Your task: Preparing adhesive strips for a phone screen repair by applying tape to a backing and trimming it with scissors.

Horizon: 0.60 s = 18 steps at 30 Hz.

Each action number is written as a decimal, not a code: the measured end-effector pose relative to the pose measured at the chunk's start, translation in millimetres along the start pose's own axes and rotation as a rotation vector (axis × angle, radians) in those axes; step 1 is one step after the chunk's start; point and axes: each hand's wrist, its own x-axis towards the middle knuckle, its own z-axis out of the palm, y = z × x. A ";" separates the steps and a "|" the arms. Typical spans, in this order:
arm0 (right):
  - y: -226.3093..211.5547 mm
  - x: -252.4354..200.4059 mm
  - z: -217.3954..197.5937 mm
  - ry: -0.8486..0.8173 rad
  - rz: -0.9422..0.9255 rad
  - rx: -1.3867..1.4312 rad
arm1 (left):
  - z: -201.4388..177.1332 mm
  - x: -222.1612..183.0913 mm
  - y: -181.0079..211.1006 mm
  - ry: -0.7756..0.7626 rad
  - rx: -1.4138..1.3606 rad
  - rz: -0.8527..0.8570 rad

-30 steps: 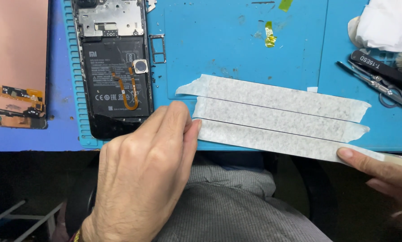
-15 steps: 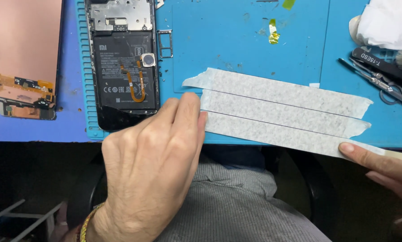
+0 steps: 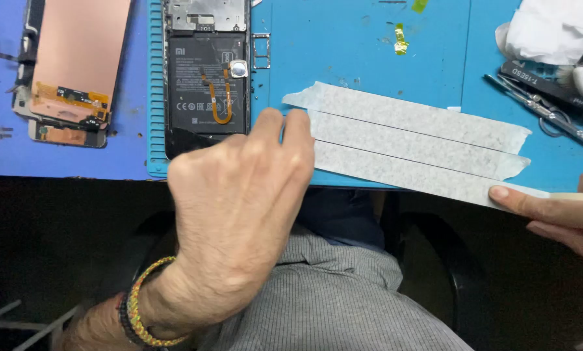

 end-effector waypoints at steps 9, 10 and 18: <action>-17.5 13.1 -33.7 -0.131 0.077 -0.152 | 9.0 -20.4 1.4 0.261 -0.062 -0.014; -21.3 13.1 -38.7 -0.049 0.012 -0.070 | 8.8 -21.4 2.8 0.248 -0.072 -0.015; -16.4 17.4 -39.3 0.064 -0.082 0.015 | -16.5 -19.4 -17.0 0.327 -0.024 0.046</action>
